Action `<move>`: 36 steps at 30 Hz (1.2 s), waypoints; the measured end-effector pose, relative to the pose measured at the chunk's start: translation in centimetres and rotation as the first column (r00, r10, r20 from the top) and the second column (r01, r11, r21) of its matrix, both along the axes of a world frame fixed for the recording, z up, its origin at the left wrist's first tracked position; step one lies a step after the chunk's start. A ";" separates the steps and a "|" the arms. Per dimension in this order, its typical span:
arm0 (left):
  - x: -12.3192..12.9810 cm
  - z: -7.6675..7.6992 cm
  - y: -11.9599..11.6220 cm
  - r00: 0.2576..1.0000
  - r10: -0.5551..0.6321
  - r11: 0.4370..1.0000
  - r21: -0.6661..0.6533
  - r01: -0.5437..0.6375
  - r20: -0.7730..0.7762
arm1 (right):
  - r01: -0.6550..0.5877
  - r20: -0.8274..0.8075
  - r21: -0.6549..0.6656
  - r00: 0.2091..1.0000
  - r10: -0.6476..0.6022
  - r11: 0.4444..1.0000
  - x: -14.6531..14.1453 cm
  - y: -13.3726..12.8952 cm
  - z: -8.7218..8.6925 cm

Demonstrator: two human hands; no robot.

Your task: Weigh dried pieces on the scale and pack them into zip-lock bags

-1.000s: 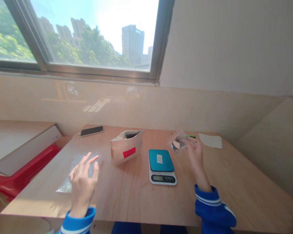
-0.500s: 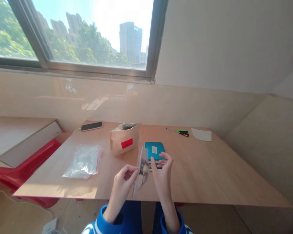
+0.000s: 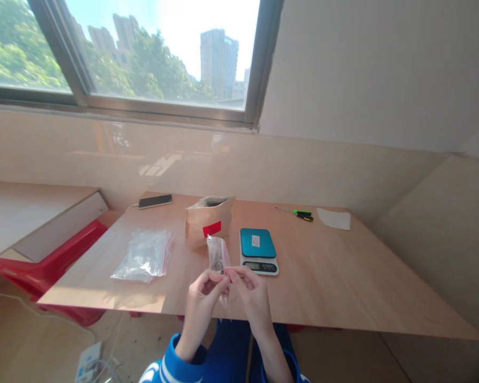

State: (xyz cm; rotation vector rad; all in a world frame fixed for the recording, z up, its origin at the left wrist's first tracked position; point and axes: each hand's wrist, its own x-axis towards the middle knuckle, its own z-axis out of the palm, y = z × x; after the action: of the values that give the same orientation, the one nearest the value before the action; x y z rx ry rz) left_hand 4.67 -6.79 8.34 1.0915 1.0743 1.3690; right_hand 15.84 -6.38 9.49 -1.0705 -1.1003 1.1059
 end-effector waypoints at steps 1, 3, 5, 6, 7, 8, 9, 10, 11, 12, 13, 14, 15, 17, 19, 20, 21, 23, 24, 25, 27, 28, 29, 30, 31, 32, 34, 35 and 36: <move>0.1 0.2 -0.1 1.000 -0.005 1.000 -0.008 0.005 0.002 | 0.026 0.019 0.002 0.999 -0.026 1.000 -0.1 -0.1 -0.1; 0.3 0.5 -0.4 1.000 0.024 0.999 -0.023 -0.024 -0.006 | 0.074 0.063 -0.004 0.995 -0.073 0.997 -0.1 -0.2 -0.4; 0.3 0.8 -0.7 0.993 0.114 0.993 -0.017 -0.115 -0.043 | 0.162 0.081 -0.009 0.984 -0.161 0.987 0.4 0.0 -0.8; 0.1 1.0 -0.8 0.981 0.182 0.983 -0.009 -0.183 -0.067 | 0.231 0.070 -0.012 0.971 -0.230 0.973 1.0 0.2 -1.0; -0.2 1.1 -0.8 0.964 0.250 0.968 0.003 -0.251 -0.091 | 0.302 0.048 -0.014 0.952 -0.301 0.953 1.7 0.5 -1.1; -0.6 1.3 -0.8 0.947 0.301 0.953 0.010 -0.302 -0.109 | 0.360 0.023 -0.014 0.933 -0.360 0.933 2.5 0.7 -1.1; -1.1 1.5 -0.7 0.943 0.309 0.951 0.010 -0.310 -0.122 | 0.399 -0.003 -0.010 0.917 -0.400 0.917 3.3 0.9 -1.0; -1.5 1.6 -0.6 0.953 0.274 0.961 0.004 -0.276 -0.129 | 0.413 -0.026 -0.001 0.910 -0.413 0.911 4.0 1.1 -0.8; -1.8 1.6 -0.6 0.970 0.206 0.978 -0.002 -0.208 -0.129 | 0.404 -0.043 0.014 0.914 -0.403 0.915 4.6 1.2 -0.5; -2.0 1.5 -0.5 0.985 0.124 0.992 0.001 -0.124 -0.118 | 0.390 -0.055 0.032 0.920 -0.388 0.920 4.9 1.1 0.0; -2.0 1.3 -0.5 0.994 0.061 0.998 0.026 -0.059 -0.088 | 0.379 -0.064 0.049 0.924 -0.376 0.924 5.1 1.0 0.4; -1.8 1.0 -0.5 0.999 0.033 0.997 0.071 -0.031 -0.031 | 0.366 -0.075 0.058 0.929 -0.361 0.929 5.0 0.7 0.9; -1.5 0.6 -0.6 0.998 0.044 0.992 0.116 -0.049 0.052 | 0.349 -0.091 0.061 0.935 -0.343 0.935 4.8 0.5 1.4; -0.5 -0.2 -0.7 0.962 0.084 0.984 0.129 -0.121 0.259 | 0.309 -0.143 0.048 0.943 -0.299 0.950 4.1 0.0 2.0; 0.4 -0.9 -0.7 0.909 0.021 1.000 -0.002 -0.022 0.417 | 0.264 -0.198 0.027 0.947 -0.254 0.964 3.6 -0.2 2.0; 0.7 -1.2 -0.7 0.882 -0.039 0.992 -0.087 0.090 0.469 | 0.229 -0.208 0.014 0.953 -0.222 0.973 3.5 -0.2 1.8; 1.0 -1.5 -0.7 0.855 -0.097 0.965 -0.162 0.206 0.510 | 0.184 -0.199 -0.004 0.963 -0.181 0.983 3.4 -0.1 1.4; 1.3 -2.0 -0.4 0.824 -0.131 0.904 -0.275 0.328 0.551 | 0.098 -0.132 -0.041 0.986 -0.102 0.994 3.5 0.3 0.4; 1.4 -2.2 -0.3 0.829 -0.098 0.894 -0.317 0.317 0.551 | 0.097 -0.083 -0.049 0.991 -0.101 0.994 3.6 0.5 -0.1; 1.5 -2.4 -0.1 0.840 -0.045 0.900 -0.343 0.269 0.541 | 0.138 -0.032 -0.038 0.990 -0.140 0.990 3.7 0.6 -0.5; 1.6 -2.8 0.3 0.858 0.046 0.925 -0.346 0.157 0.511 | 0.292 0.061 0.048 0.954 -0.295 0.955 3.8 0.8 -1.0; 1.6 -3.0 0.5 0.866 0.078 0.938 -0.331 0.104 0.494 | 0.351 0.097 0.118 0.927 -0.362 0.929 3.8 0.8 -1.0; 1.6 -3.0 0.6 0.873 0.096 0.949 -0.308 0.065 0.479 | 0.353 0.137 0.189 0.915 -0.381 0.916 3.8 0.7 -0.8; 1.5 -3.1 0.8 0.881 0.100 0.958 -0.284 0.041 0.462 | 0.288 0.192 0.246 0.921 -0.338 0.925 3.8 0.7 -0.5; 1.4 -3.1 1.0 0.889 0.098 0.964 -0.263 0.026 0.447 | 0.175 0.264 0.277 0.932 -0.250 0.945 3.8 0.7 -0.2; 1.2 -3.1 1.2 0.896 0.094 0.968 -0.250 0.020 0.434 | 0.031 0.345 0.277 0.930 -0.129 0.960 3.8 0.8 0.2; 0.8 -3.4 1.8 0.911 0.080 0.968 -0.249 0.025 0.405 | -0.229 0.477 0.216 0.873 0.102 0.949 3.8 1.5 0.5; 0.5 -3.6 2.3 0.920 0.070 0.967 -0.253 0.032 0.386 | -0.313 0.515 0.182 0.838 0.181 0.932 3.8 2.1 0.4; 0.3 -3.9 2.8 0.928 0.064 0.966 -0.255 0.034 0.366 | -0.374 0.541 0.157 0.807 0.237 0.914 3.7 2.9 0.1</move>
State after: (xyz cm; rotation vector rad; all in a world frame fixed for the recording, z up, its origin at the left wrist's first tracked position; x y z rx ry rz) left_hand 4.94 -3.98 4.42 0.6025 0.9458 1.3382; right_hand 19.54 -3.49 9.61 -1.0232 -1.8521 0.9045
